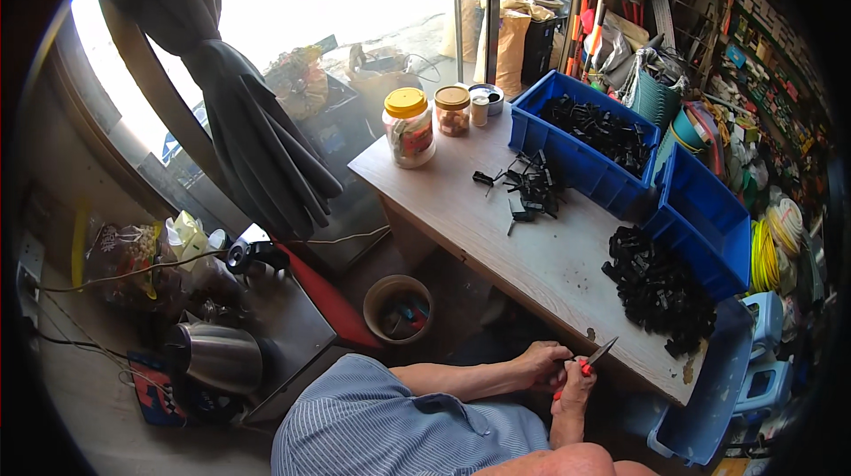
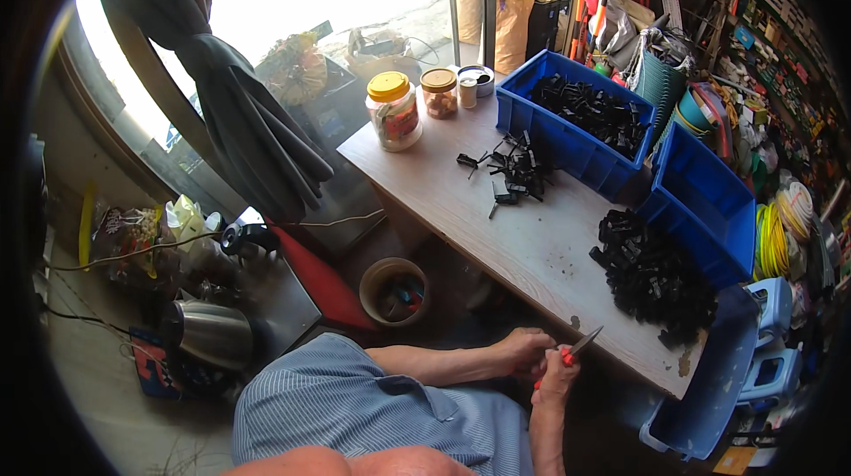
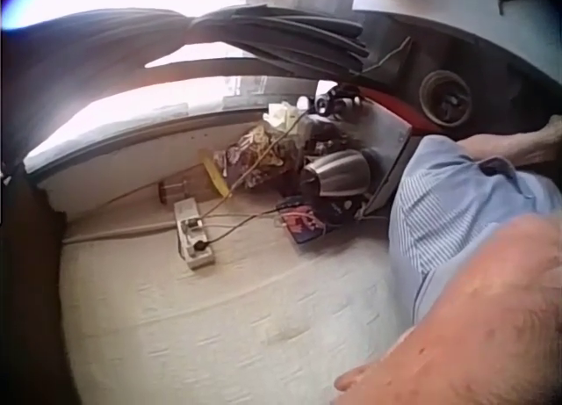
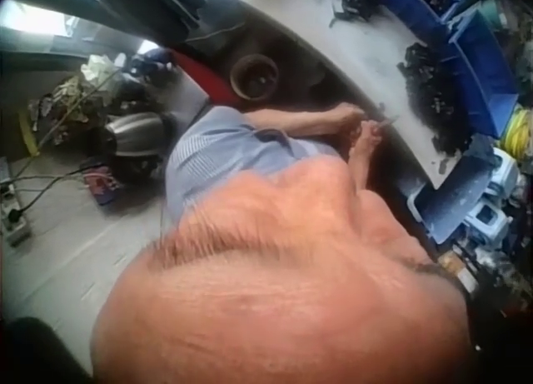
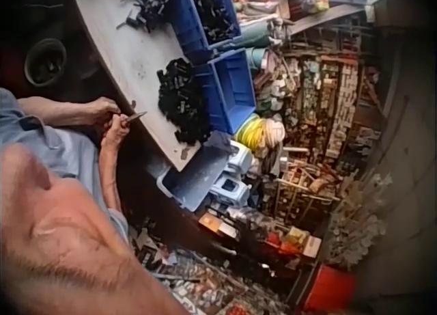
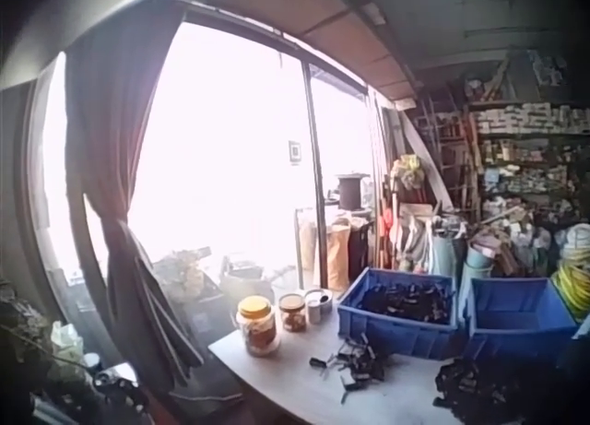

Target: Assembling small black plastic components by hand and using clippers at a workbench.

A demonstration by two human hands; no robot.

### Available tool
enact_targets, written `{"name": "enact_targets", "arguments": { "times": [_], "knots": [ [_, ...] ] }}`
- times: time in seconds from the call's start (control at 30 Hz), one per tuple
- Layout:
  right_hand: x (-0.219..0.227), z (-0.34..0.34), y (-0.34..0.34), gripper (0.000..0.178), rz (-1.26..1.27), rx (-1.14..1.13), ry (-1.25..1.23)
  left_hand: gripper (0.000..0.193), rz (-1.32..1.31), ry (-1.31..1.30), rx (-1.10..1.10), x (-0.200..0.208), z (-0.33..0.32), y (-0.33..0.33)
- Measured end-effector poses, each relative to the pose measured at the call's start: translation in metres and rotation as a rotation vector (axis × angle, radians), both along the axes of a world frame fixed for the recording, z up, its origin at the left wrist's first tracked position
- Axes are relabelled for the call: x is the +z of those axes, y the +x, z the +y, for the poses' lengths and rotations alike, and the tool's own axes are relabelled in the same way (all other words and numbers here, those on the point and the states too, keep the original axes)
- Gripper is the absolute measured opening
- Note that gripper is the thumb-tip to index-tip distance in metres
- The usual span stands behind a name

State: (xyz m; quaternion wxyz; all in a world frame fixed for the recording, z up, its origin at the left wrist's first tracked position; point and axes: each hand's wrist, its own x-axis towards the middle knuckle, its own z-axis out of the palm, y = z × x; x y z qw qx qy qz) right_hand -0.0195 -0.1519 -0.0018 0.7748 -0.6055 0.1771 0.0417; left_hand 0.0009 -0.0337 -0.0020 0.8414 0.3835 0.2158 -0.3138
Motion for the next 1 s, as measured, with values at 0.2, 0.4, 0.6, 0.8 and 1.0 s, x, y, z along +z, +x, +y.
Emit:
{"name": "enact_targets", "arguments": {
  "times": [0.2,0.4,0.6,0.8,1.0],
  "knots": [
    [0.001,-0.014,0.01,0.009,-0.09,0.019,0.071,0.027,-0.48,0.113,-0.106,-0.003,0.018,0.001],
    [0.0,-0.02,0.021,0.009,-0.066,-0.001,0.143,0.046,-0.843,0.094,-0.198,0.014,0.041,0.0],
    [-0.001,-0.017,0.022,0.01,-0.046,0.001,0.167,0.05,-1.438,0.444,-0.16,0.006,0.048,0.012],
    [-0.007,-0.014,0.013,0.011,-0.068,0.006,0.17,0.036,-1.492,0.685,-0.066,0.014,0.039,-0.005],
    [0.011,-0.008,0.016,0.038,0.137,-0.017,0.092,0.021,-1.215,0.745,0.045,0.017,0.035,-0.003]
  ]
}}
